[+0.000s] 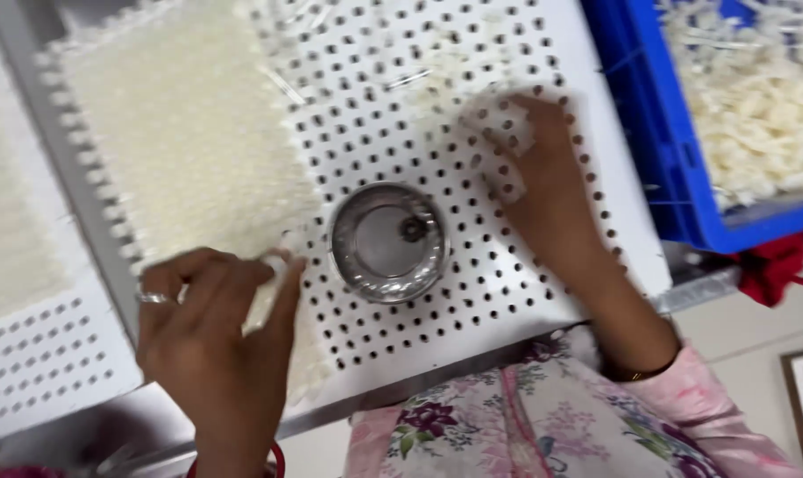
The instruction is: Assembling small white plastic dropper components and placing them into a grid sorting tray.
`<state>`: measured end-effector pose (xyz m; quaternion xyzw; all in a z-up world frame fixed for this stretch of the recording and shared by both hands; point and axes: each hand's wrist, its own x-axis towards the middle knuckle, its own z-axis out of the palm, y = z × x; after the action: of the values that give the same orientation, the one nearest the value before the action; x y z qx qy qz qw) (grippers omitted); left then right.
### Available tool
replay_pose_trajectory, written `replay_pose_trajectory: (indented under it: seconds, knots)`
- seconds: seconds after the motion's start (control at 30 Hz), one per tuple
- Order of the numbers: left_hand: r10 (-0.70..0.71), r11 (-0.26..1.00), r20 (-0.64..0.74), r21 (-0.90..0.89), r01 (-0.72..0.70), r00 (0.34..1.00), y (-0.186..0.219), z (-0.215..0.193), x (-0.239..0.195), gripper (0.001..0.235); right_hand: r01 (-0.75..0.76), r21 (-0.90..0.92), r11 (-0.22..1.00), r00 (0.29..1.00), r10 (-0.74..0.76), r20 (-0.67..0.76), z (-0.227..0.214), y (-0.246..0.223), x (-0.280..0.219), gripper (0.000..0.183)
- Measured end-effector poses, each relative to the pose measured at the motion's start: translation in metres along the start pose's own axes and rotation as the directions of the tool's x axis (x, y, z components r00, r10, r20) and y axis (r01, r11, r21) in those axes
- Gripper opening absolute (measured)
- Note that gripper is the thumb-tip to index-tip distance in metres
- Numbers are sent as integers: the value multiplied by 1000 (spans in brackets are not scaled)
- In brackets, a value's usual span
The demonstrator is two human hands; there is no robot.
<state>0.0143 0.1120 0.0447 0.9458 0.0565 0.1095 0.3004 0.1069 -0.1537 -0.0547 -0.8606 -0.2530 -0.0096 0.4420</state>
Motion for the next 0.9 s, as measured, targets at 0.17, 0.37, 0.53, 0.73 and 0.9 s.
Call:
replay_pose_trajectory:
  seconds: [0.17,0.37,0.53,0.73,0.9]
  knots:
    - [73,936,-21,347,-61,997,-28,6,-5,20,-98,-527,844,995,85,-49,-9,27,7,50]
    - [14,922,19,387,-21,1000,-64,31,10,17,-178,-420,890,981,129,-143,-2,24,9,49]
    - [99,936,81,330,-121,992,-52,27,22,17,135,-458,879,988,-155,-5,6,11,26,53]
    - [341,909,69,229,-348,938,-27,45,90,13,152,-330,932,988,-144,47,29,35,5,34]
    - [293,900,106,305,-311,950,-63,122,165,26,204,-329,922,967,-242,-77,20,18,8,22]
